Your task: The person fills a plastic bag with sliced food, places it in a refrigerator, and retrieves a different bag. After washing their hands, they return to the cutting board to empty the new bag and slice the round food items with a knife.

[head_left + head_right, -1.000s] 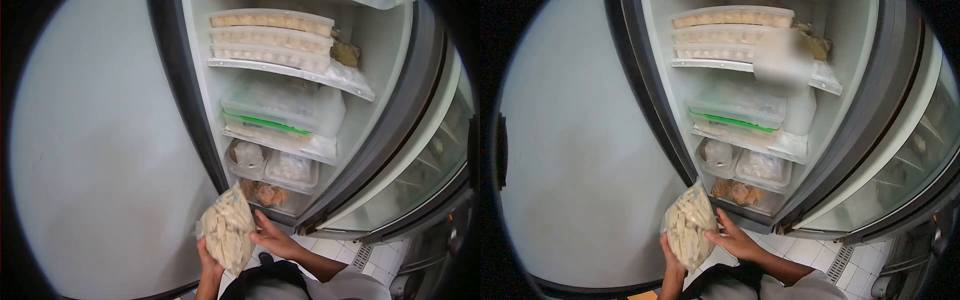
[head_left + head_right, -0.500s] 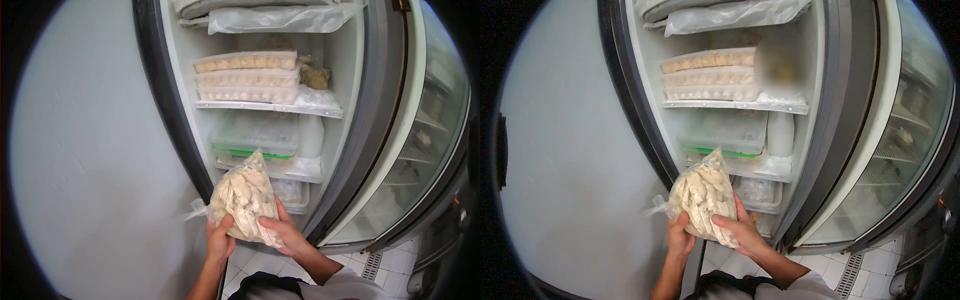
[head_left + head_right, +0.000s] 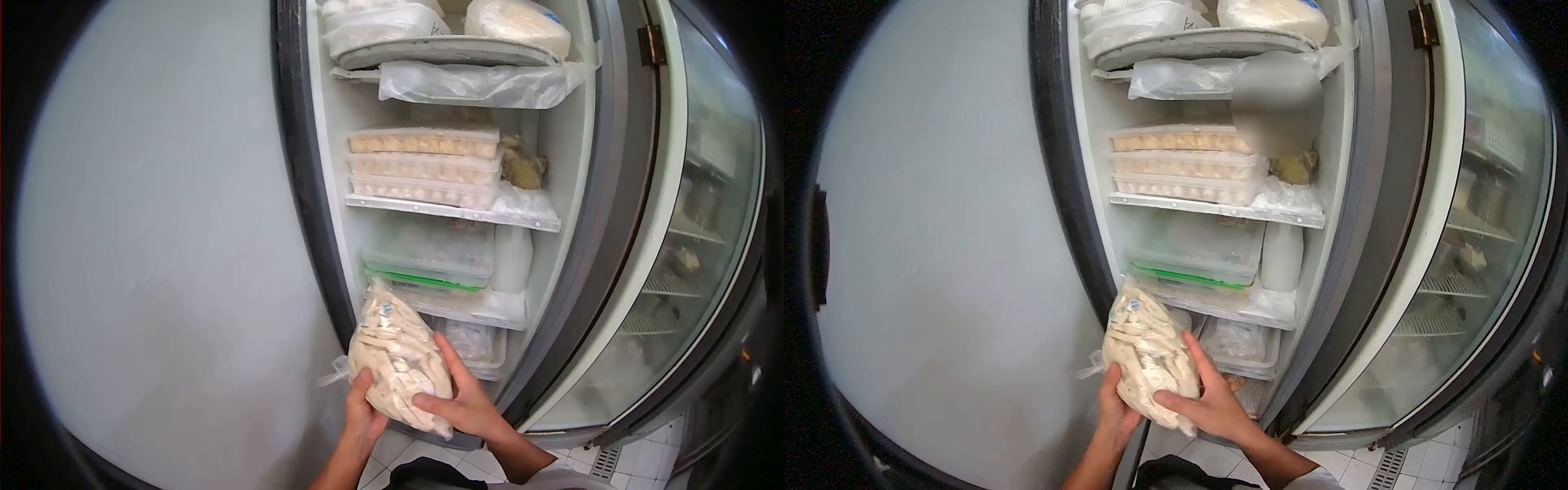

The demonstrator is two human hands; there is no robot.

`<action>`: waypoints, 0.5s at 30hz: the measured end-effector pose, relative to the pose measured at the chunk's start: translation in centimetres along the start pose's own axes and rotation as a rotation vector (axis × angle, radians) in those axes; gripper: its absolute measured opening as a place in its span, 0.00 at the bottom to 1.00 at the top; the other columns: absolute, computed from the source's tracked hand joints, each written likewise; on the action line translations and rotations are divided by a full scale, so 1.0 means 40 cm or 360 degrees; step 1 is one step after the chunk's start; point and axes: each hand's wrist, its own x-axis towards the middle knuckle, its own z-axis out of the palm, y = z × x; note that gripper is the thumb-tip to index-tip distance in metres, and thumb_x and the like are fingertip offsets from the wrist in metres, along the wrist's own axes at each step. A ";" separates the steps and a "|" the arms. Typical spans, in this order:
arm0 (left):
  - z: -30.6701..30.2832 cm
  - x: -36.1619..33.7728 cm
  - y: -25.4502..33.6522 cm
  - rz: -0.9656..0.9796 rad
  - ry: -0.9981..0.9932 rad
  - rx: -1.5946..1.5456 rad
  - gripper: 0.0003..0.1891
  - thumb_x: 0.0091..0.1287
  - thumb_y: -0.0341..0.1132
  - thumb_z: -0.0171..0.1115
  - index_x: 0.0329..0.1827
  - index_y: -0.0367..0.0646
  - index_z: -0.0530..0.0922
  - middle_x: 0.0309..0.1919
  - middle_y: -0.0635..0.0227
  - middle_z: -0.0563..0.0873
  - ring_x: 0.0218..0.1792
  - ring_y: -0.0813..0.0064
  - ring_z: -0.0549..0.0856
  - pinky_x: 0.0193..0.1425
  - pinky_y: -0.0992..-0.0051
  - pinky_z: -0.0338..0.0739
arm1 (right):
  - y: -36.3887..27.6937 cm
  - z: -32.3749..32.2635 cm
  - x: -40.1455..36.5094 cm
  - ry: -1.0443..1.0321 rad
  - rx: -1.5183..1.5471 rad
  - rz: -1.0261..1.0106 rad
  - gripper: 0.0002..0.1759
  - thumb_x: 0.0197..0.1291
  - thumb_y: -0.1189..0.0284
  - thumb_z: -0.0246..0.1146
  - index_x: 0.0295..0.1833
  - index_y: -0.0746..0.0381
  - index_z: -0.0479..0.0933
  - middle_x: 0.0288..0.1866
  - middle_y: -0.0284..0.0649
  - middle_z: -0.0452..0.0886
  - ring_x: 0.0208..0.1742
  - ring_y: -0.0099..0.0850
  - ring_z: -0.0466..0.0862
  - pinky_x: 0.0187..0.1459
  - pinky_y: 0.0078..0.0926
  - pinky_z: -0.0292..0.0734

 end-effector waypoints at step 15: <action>0.034 -0.050 0.031 0.0189 -0.0229 0.0499 0.32 0.65 0.37 0.67 0.69 0.32 0.67 0.58 0.60 0.81 0.56 0.66 0.82 0.62 0.68 0.76 | 0.081 0.061 -0.081 -0.0114 0.1798 0.0382 0.47 0.65 0.40 0.54 0.80 0.55 0.50 0.79 0.46 0.58 0.77 0.48 0.62 0.72 0.65 0.56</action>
